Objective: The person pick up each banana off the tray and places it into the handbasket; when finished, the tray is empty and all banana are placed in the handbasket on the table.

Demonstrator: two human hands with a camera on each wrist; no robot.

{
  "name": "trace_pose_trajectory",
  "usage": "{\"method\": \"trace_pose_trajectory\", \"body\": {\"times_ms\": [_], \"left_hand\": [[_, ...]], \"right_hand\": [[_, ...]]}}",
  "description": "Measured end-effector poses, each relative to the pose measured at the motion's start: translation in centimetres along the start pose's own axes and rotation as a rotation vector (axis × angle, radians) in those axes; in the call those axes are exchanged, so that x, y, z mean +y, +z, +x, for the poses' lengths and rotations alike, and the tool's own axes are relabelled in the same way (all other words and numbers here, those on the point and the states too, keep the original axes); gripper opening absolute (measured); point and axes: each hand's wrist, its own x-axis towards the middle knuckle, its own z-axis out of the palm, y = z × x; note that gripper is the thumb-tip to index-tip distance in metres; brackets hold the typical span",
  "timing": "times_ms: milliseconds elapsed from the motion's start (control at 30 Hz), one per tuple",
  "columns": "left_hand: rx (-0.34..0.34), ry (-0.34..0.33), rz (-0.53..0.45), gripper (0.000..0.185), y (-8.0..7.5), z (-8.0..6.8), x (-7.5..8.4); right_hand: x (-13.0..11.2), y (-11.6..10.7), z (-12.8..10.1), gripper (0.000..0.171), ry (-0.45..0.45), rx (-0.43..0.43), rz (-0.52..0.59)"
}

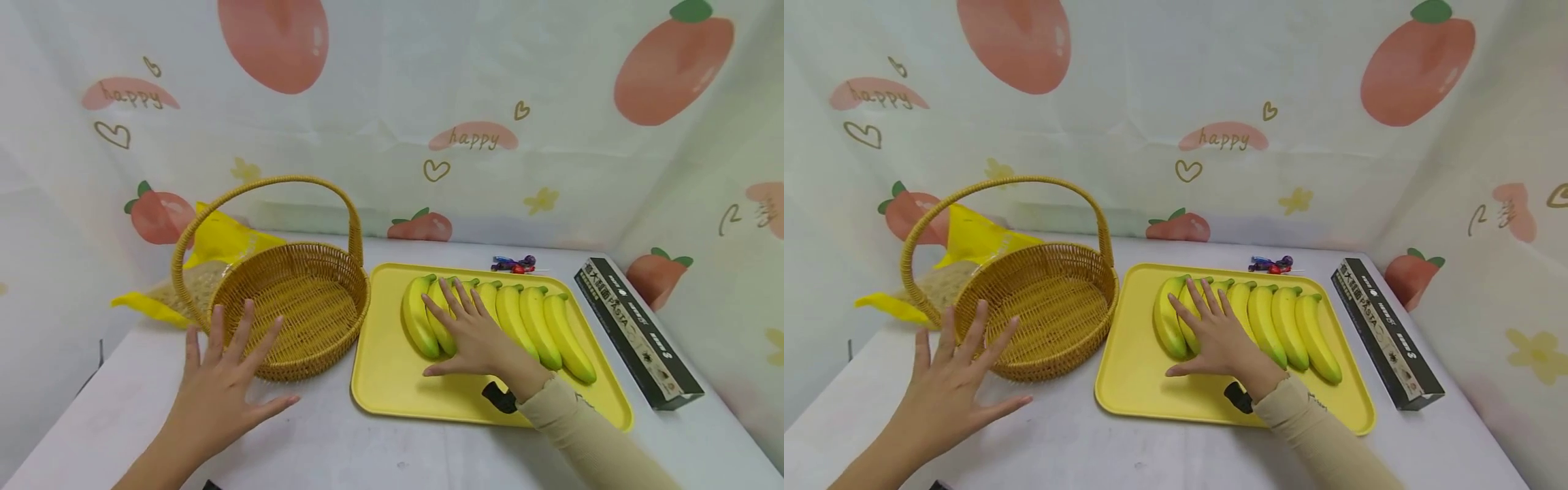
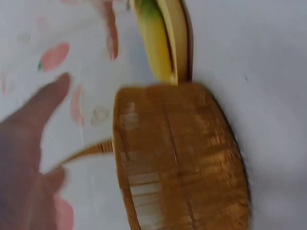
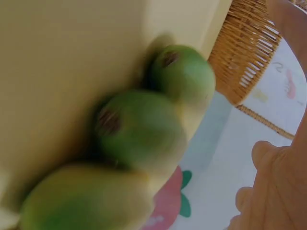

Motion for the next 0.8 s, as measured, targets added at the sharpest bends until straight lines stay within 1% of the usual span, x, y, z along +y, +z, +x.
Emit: {"method": "trace_pose_trajectory", "body": {"times_ms": [100, 200, 233, 300, 367, 400, 500, 600, 667, 733, 800], "left_hand": [[0.117, -0.046, -0.071, 0.097, -0.1, -0.5, -0.7], [0.215, -0.127, -0.17, 0.098, -0.2, -0.8, -1.4], [0.232, -0.156, -0.215, 0.099, -0.3, -0.9, -1.7], [0.237, -0.228, -0.332, 0.1, -0.3, -0.9, -2.2], [0.215, -0.288, -0.451, 0.103, -0.3, -0.9, -2.9], [0.196, -0.302, -0.506, 0.106, -0.3, -0.8, -3.3], [0.085, -0.361, -0.661, 0.107, -0.1, -0.4, -4.8], [-0.086, -0.443, -0.806, 0.096, 0.1, 0.1, -6.5], [-0.184, -0.5, -0.865, 0.09, 0.3, 0.5, -7.6], [-0.265, -0.539, -0.892, 0.087, 0.5, 0.9, -8.5], [-0.316, -0.534, -0.899, 0.084, 0.7, 1.3, -9.3]], "right_hand": [[-0.6, 0.3, 1.0, 0.111, 0.011, -0.029, 0.036], [-1.2, 0.4, 1.9, 0.11, 0.028, -0.049, 0.076], [-1.4, 0.4, 2.2, 0.109, 0.035, -0.056, 0.095], [-1.6, 0.4, 2.8, 0.109, 0.052, -0.076, 0.142], [-1.9, 0.4, 3.4, 0.107, 0.065, -0.088, 0.198], [-2.0, 0.5, 3.7, 0.106, 0.068, -0.094, 0.223], [-2.2, 0.6, 4.4, 0.103, 0.086, -0.117, 0.316], [-2.5, 0.7, 5.0, 0.1, 0.116, -0.143, 0.443], [-2.7, 0.9, 5.2, 0.099, 0.152, -0.16, 0.525], [-2.9, 1.0, 5.4, 0.098, 0.187, -0.167, 0.592], [-3.1, 1.1, 5.6, 0.098, 0.235, -0.182, 0.641]]}}
